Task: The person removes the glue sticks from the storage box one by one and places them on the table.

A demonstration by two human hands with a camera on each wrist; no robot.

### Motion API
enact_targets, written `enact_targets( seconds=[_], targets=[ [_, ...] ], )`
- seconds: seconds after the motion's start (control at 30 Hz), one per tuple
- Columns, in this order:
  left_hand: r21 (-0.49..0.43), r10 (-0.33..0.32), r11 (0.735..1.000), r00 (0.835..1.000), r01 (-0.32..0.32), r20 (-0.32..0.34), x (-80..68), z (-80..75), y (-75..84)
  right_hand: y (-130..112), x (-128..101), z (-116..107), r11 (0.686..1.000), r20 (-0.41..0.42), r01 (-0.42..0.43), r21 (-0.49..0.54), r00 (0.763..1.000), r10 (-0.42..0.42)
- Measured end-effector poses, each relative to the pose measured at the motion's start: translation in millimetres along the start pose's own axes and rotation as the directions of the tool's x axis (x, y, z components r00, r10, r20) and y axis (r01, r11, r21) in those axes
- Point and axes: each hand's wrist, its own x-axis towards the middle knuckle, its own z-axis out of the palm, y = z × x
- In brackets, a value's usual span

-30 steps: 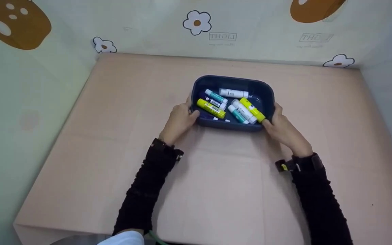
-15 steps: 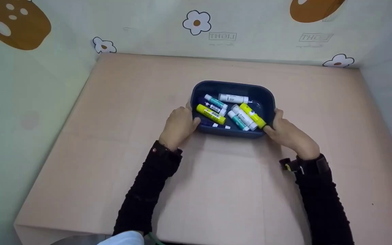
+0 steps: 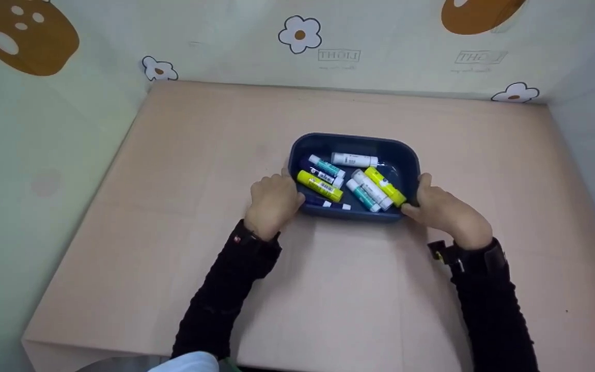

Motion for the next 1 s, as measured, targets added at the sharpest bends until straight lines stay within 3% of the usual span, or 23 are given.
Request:
enact_targets(
  seconds=[0.33,0.5,0.7,1.0],
  targets=[
    [0.084,-0.049,0.996,0.996,0.043,0.07,-6.9,-2.9,6.7,-5,-9,0,0.999,-0.007,-0.01,-0.036,1.0,0.01],
    [0.113,-0.058,0.992,0.997,0.051,0.059,-11.8,-2.9,10.6,-7,-14,0,0.999,-0.005,-0.02,-0.049,1.0,0.019],
    [0.157,-0.017,0.987,1.0,0.013,0.025,-16.5,-3.2,12.7,-8,-17,-1,0.997,0.013,-0.03,-0.072,0.999,0.031],
    [0.045,-0.004,0.999,0.991,-0.002,0.137,-9.8,-11.0,5.2,-7,-17,-5,0.997,-0.054,-0.012,-0.081,0.999,0.008]
  ],
)
